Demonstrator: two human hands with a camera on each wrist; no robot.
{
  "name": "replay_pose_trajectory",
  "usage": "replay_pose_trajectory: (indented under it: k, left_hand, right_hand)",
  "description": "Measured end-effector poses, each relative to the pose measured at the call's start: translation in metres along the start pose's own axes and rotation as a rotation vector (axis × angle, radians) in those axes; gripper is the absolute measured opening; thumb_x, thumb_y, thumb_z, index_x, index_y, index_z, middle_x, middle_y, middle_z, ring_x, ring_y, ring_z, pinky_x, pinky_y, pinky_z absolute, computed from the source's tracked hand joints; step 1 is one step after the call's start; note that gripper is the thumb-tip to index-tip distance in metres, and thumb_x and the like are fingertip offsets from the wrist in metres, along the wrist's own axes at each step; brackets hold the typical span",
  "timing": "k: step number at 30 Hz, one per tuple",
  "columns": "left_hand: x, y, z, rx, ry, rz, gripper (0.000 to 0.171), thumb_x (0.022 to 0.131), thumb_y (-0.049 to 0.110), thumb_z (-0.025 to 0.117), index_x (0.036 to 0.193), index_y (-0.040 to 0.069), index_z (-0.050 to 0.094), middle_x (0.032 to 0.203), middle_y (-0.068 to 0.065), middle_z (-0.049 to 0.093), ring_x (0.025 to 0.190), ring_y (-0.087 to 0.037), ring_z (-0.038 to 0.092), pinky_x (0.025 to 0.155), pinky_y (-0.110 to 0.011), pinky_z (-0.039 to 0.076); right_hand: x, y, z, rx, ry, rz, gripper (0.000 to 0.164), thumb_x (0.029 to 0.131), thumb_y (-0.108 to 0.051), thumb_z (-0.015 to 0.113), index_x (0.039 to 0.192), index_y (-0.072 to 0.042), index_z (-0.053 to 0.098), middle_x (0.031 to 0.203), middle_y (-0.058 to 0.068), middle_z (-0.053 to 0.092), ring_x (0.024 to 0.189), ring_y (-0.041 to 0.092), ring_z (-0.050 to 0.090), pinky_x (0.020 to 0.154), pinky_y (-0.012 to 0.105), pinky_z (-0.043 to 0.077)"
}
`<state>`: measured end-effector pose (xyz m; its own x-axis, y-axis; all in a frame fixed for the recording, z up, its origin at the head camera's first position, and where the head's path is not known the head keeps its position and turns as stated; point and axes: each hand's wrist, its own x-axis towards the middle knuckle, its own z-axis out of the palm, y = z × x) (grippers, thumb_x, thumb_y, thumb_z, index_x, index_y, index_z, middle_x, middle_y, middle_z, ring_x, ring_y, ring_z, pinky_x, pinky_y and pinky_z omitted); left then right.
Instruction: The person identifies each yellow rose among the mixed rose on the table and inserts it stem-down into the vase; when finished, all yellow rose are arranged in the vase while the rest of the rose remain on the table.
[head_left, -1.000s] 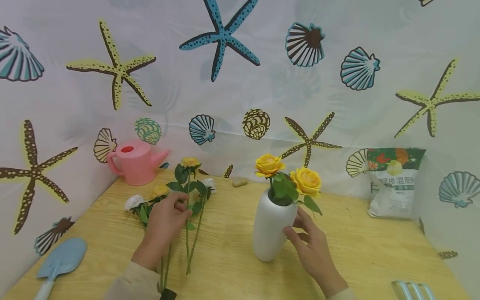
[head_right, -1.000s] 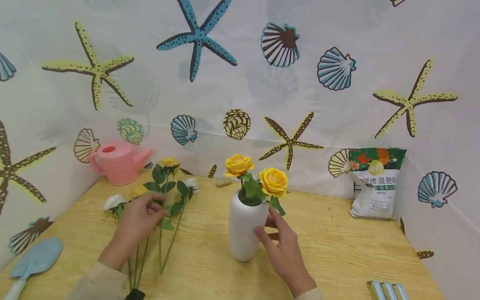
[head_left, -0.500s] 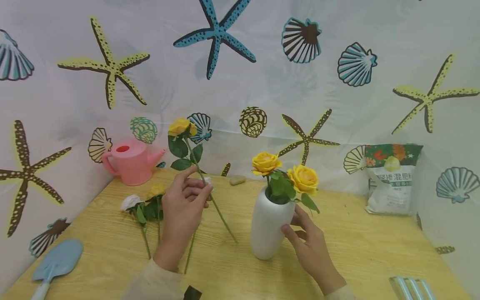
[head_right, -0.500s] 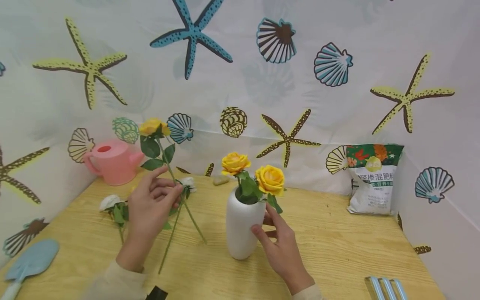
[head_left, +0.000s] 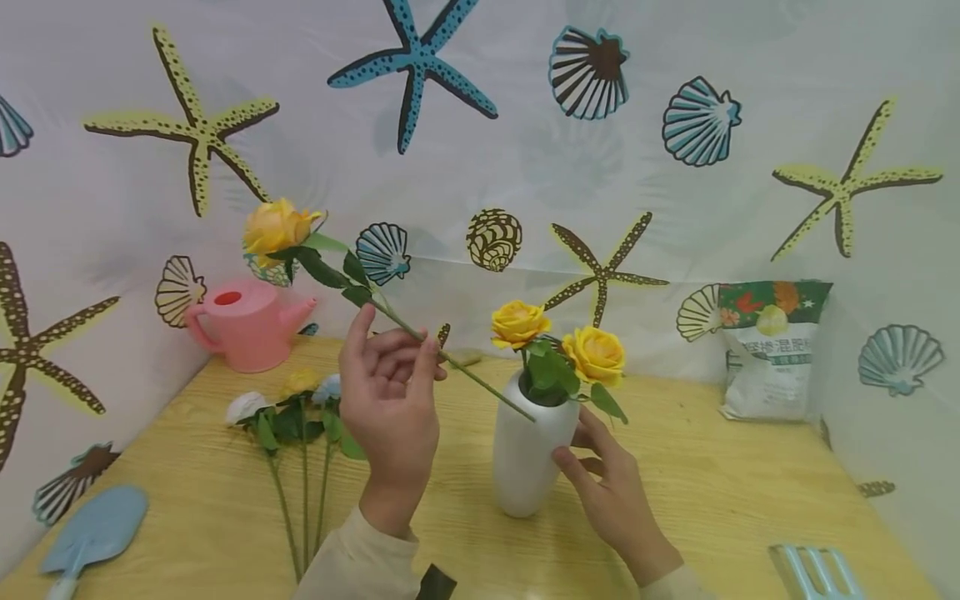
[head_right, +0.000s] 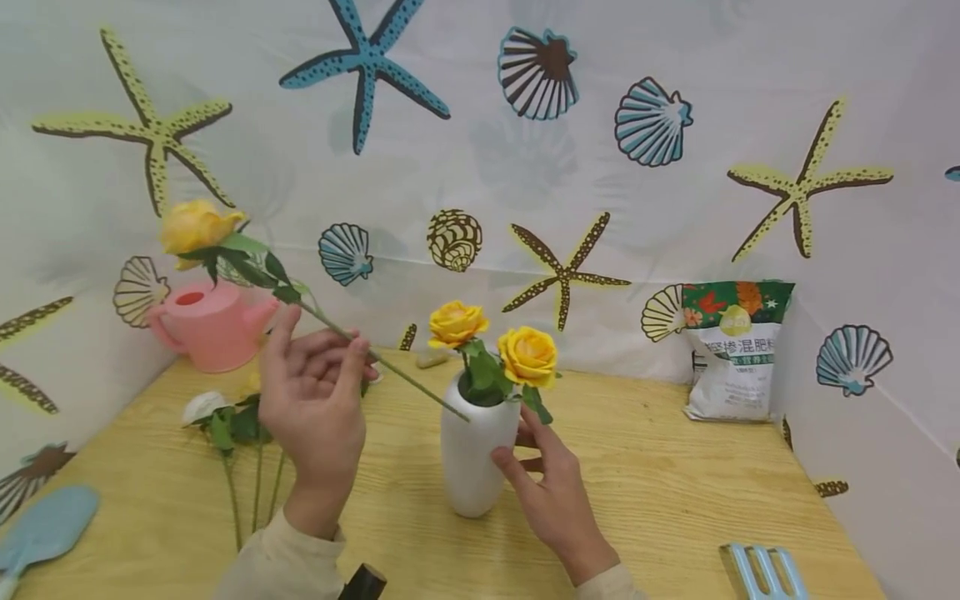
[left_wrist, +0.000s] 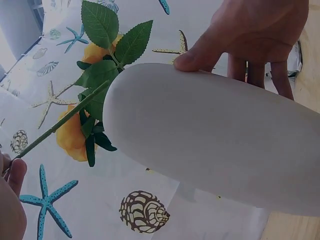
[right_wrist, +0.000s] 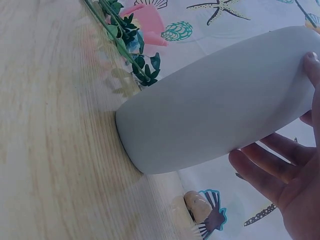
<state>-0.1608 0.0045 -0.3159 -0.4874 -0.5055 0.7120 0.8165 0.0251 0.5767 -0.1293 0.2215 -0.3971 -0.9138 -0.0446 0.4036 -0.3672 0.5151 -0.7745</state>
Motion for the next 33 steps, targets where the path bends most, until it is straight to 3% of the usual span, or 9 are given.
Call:
replay_pose_trajectory:
  k: [4,12,16,20,27,30,33]
  left_hand:
    - [-0.001,-0.004,0.004,-0.032,0.019,0.088,0.061,0.088,-0.013,0.068,0.142,-0.013,0.039,0.102,0.000,0.061,0.081,-0.007,0.068,0.065,-0.021,0.058]
    - [-0.002,-0.006,0.009,-0.034,0.047,0.228,0.061,0.087,-0.013,0.069,0.137,-0.022,0.034,0.091,-0.027,0.058,0.078,-0.010,0.067,0.066,-0.021,0.058]
    - [-0.004,-0.010,0.011,-0.058,0.014,0.251,0.061,0.089,-0.011,0.069,0.136,-0.023,0.032,0.090,-0.032,0.056,0.078,-0.011,0.067,0.067,-0.021,0.058]
    - [-0.010,-0.014,0.013,-0.096,-0.039,0.218,0.062,0.090,-0.010,0.068,0.136,-0.024,0.029,0.091,-0.033,0.055,0.081,-0.011,0.067,0.069,-0.021,0.059]
    - [-0.023,-0.019,0.017,-0.171,-0.144,0.033,0.061,0.090,-0.008,0.069,0.136,-0.018,0.030,0.100,-0.003,0.063,0.083,-0.005,0.065,0.068,-0.020,0.057]
    - [-0.028,-0.021,0.019,-0.166,-0.197,-0.002,0.059,0.091,-0.009,0.068,0.137,-0.013,0.031,0.094,-0.013,0.064,0.078,-0.009,0.065,0.066,-0.020,0.057]
    - [-0.031,-0.023,0.020,-0.112,-0.258,0.028,0.059,0.088,-0.013,0.067,0.135,-0.012,0.032,0.091,-0.025,0.063,0.072,-0.018,0.065,0.066,-0.021,0.056]
  right_hand:
    - [0.001,-0.001,0.002,0.006,-0.004,-0.010,0.055,0.098,-0.014,0.066,0.150,-0.013,0.047,0.123,0.009,0.070,0.108,0.018,0.067,0.082,0.028,0.059]
    - [0.001,0.001,0.001,-0.005,0.004,-0.020,0.056,0.098,-0.013,0.066,0.150,-0.014,0.046,0.123,0.009,0.070,0.107,0.019,0.068,0.081,0.028,0.059]
    - [0.001,0.002,0.001,-0.007,0.007,-0.020,0.056,0.098,-0.013,0.066,0.150,-0.014,0.046,0.124,0.008,0.069,0.107,0.019,0.068,0.081,0.029,0.059]
    - [0.000,0.002,0.001,-0.007,0.004,-0.014,0.056,0.098,-0.014,0.066,0.150,-0.015,0.046,0.124,0.008,0.070,0.107,0.020,0.068,0.082,0.030,0.059]
    - [0.000,0.000,0.000,-0.009,-0.002,0.011,0.055,0.098,-0.016,0.066,0.150,-0.015,0.046,0.124,0.008,0.069,0.108,0.025,0.068,0.083,0.029,0.058]
    - [0.000,-0.001,0.000,-0.011,-0.004,0.022,0.055,0.098,-0.016,0.066,0.150,-0.015,0.046,0.125,0.008,0.069,0.109,0.027,0.068,0.083,0.029,0.058]
    - [0.000,-0.001,0.000,-0.013,-0.003,0.025,0.055,0.098,-0.016,0.066,0.150,-0.015,0.046,0.125,0.009,0.069,0.109,0.027,0.068,0.083,0.028,0.058]
